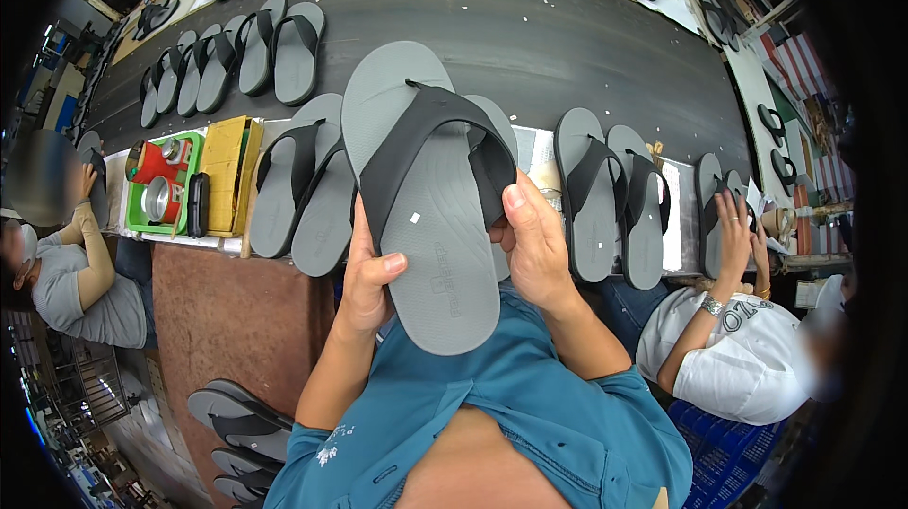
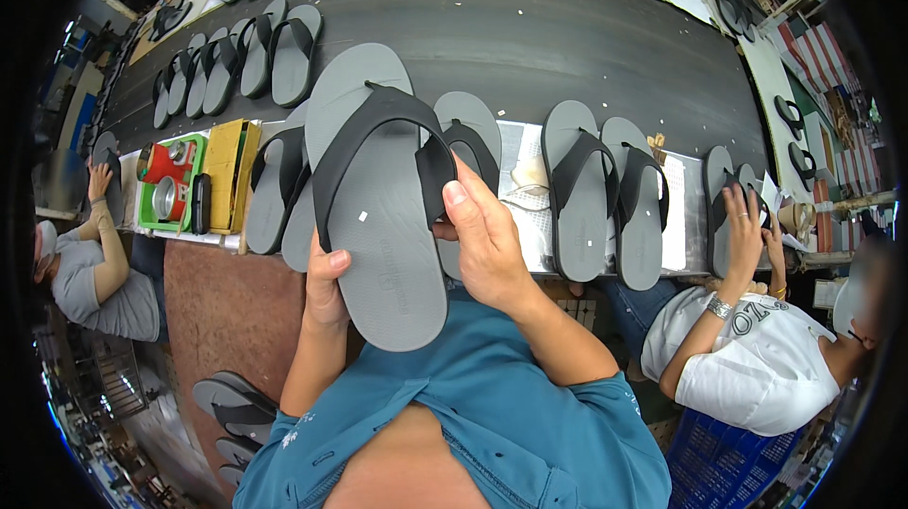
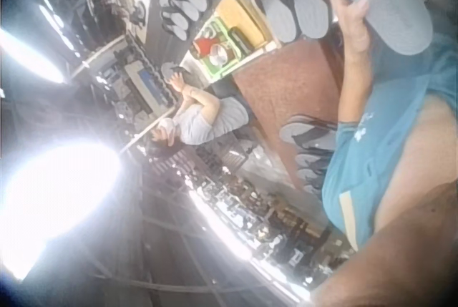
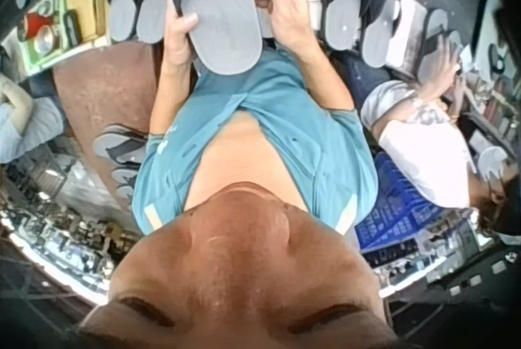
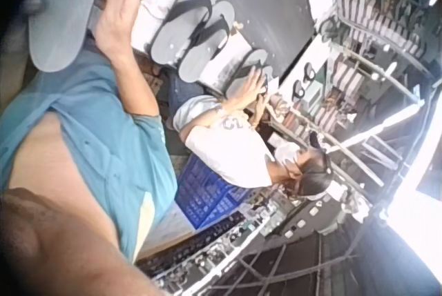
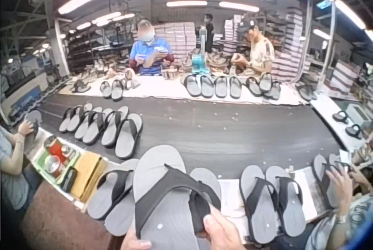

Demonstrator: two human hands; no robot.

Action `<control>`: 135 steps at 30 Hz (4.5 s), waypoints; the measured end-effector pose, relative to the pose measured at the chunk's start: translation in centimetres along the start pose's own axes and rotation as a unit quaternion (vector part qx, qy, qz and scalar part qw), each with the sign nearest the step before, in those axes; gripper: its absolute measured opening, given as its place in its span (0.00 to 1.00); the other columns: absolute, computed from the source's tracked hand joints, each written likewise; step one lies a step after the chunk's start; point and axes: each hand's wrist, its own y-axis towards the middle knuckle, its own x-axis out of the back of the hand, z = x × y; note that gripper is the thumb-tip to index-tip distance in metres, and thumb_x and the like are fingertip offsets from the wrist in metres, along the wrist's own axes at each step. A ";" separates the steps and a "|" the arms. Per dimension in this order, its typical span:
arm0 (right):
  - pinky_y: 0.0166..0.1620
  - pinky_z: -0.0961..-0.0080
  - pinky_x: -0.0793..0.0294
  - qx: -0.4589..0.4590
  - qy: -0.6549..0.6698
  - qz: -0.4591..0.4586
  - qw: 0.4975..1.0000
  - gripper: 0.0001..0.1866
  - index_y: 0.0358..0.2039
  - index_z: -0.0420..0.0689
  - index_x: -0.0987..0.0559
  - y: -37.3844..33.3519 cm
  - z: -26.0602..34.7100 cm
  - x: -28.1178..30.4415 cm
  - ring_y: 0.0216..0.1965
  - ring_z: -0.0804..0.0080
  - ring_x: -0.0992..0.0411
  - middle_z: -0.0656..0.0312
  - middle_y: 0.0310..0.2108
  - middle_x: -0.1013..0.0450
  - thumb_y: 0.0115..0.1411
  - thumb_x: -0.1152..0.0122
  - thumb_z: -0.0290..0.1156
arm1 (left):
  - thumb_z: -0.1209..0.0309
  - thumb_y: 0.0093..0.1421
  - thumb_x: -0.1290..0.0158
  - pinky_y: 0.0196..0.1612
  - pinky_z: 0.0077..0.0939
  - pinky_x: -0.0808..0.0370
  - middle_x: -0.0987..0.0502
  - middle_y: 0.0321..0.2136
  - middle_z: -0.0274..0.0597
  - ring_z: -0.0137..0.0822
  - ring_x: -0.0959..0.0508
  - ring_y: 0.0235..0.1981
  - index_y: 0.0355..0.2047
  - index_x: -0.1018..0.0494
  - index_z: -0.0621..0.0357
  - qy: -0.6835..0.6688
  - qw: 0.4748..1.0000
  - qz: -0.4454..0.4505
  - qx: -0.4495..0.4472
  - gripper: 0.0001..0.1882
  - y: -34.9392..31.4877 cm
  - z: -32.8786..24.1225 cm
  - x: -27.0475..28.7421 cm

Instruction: The person picks up and inspects various sandals and flip-flops on a workbench, turning them over to view the soles and straps. They handle multiple pairs, comparing and arranging them while other workers assemble footwear in the background.

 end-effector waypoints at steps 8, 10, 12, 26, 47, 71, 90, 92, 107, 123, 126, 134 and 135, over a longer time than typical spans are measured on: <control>0.47 0.80 0.28 0.086 -0.230 -0.019 0.969 0.28 0.64 0.30 0.40 -1.0 1.2 -0.3 0.43 0.73 0.26 0.50 0.44 0.25 0.70 0.53 0.35 | 0.64 0.59 0.51 0.64 0.32 0.39 0.47 0.67 0.53 0.40 0.39 0.65 0.70 0.60 0.63 0.070 0.983 -0.067 -0.156 0.45 0.3 0.9 -0.6; 0.49 0.77 0.28 0.206 -0.289 -0.019 0.935 0.28 0.63 0.29 0.39 -0.6 0.9 -0.2 0.46 0.67 0.25 0.44 0.48 0.26 0.68 0.51 0.33 | 0.60 0.66 0.53 0.65 0.31 0.41 0.49 0.68 0.53 0.39 0.40 0.66 0.70 0.60 0.67 0.032 0.982 -0.038 -0.184 0.41 0.5 0.7 -0.2; 0.52 0.72 0.28 0.264 -0.290 -0.004 0.920 0.28 0.63 0.30 0.38 -0.5 0.5 -0.5 0.51 0.58 0.25 0.38 0.54 0.29 0.67 0.48 0.32 | 0.49 0.71 0.61 0.63 0.29 0.38 0.38 0.63 0.52 0.36 0.34 0.61 0.67 0.51 0.71 0.070 0.974 -0.054 -0.209 0.38 0.3 0.4 -0.2; 0.45 0.71 0.23 0.173 -0.256 -0.055 0.950 0.28 0.60 0.35 0.30 -0.3 1.1 -0.6 0.45 0.64 0.22 0.44 0.47 0.24 0.64 0.40 0.39 | 0.45 0.72 0.74 0.41 0.22 0.22 0.21 0.43 0.44 0.31 0.19 0.40 0.55 0.32 0.63 -0.006 0.984 -0.164 -0.075 0.34 -1.0 -2.0 -1.4; 0.51 0.68 0.29 0.078 -0.247 0.046 0.965 0.42 0.66 0.35 0.40 0.4 -3.3 4.4 0.51 0.60 0.31 0.49 0.54 0.33 0.61 0.42 0.53 | 0.40 0.69 0.73 0.60 0.29 0.34 0.32 0.58 0.47 0.33 0.30 0.58 0.65 0.45 0.65 0.032 0.973 -0.088 -0.210 0.41 -1.2 -1.5 -0.8; 0.43 0.76 0.21 0.199 -0.128 0.144 0.961 0.53 0.68 0.29 0.51 -2.5 -1.4 -0.6 0.53 0.57 0.29 0.42 0.57 0.39 0.50 0.29 0.34 | 0.43 0.70 0.71 0.59 0.30 0.33 0.35 0.59 0.49 0.35 0.31 0.58 0.67 0.50 0.66 -0.006 0.981 -0.068 -0.184 0.39 -0.8 -0.3 -1.4; 0.49 0.75 0.28 0.051 -0.071 0.118 0.989 0.46 0.70 0.38 0.52 -2.4 -2.3 0.1 0.49 0.68 0.31 0.50 0.56 0.37 0.55 0.38 0.28 | 0.44 0.71 0.74 0.61 0.33 0.34 0.34 0.60 0.46 0.36 0.32 0.60 0.66 0.46 0.61 -0.040 0.980 -0.137 -0.136 0.36 -0.8 0.0 -1.6; 0.48 0.75 0.27 0.062 -0.074 0.114 0.989 0.46 0.70 0.37 0.51 -2.4 -2.2 0.0 0.48 0.69 0.30 0.50 0.55 0.36 0.56 0.38 0.28 | 0.44 0.72 0.74 0.62 0.33 0.35 0.34 0.60 0.46 0.35 0.33 0.60 0.66 0.46 0.60 -0.051 0.981 -0.130 -0.136 0.36 -0.7 0.0 -1.5; 0.50 0.61 0.25 0.108 -0.765 -0.092 0.628 0.20 0.56 0.39 0.28 4.4 -8.6 10.3 0.50 0.47 0.28 0.45 0.47 0.28 0.63 0.47 0.26 | 0.45 0.71 0.69 0.61 0.33 0.34 0.35 0.60 0.46 0.35 0.32 0.59 0.67 0.49 0.59 -0.111 0.979 -0.132 -0.112 0.36 -1.0 -0.1 -1.5; 0.43 0.59 0.23 -0.005 -0.791 -0.007 0.611 0.25 0.56 0.39 0.29 6.6 -7.9 11.1 0.42 0.50 0.26 0.45 0.39 0.27 0.55 0.43 0.22 | 0.44 0.71 0.68 0.61 0.33 0.35 0.35 0.60 0.43 0.36 0.33 0.59 0.67 0.47 0.57 -0.074 0.978 -0.106 -0.162 0.35 -2.0 0.4 -0.7; 0.45 0.60 0.23 0.023 -0.769 -0.017 0.638 0.27 0.58 0.40 0.30 6.3 -7.9 11.9 0.43 0.51 0.25 0.43 0.41 0.26 0.57 0.41 0.26 | 0.47 0.71 0.66 0.58 0.28 0.34 0.33 0.57 0.46 0.33 0.30 0.56 0.66 0.48 0.64 -0.060 0.975 -0.112 -0.181 0.36 -2.1 0.1 -1.1; 0.54 0.67 0.29 0.016 -0.238 0.164 0.957 0.43 0.71 0.41 0.55 0.0 1.4 1.7 0.55 0.58 0.30 0.39 0.58 0.34 0.63 0.43 0.34 | 0.46 0.71 0.68 0.61 0.30 0.35 0.35 0.60 0.47 0.35 0.32 0.58 0.67 0.50 0.65 -0.031 0.970 -0.141 -0.195 0.37 -1.6 0.9 -1.8; 0.57 0.65 0.31 0.059 -0.247 0.135 0.958 0.46 0.71 0.39 0.58 -0.9 1.0 -0.1 0.57 0.56 0.32 0.37 0.58 0.36 0.61 0.41 0.33 | 0.45 0.71 0.68 0.61 0.33 0.35 0.34 0.60 0.47 0.37 0.32 0.59 0.67 0.48 0.63 -0.095 0.973 -0.124 -0.170 0.36 -1.3 0.8 -1.9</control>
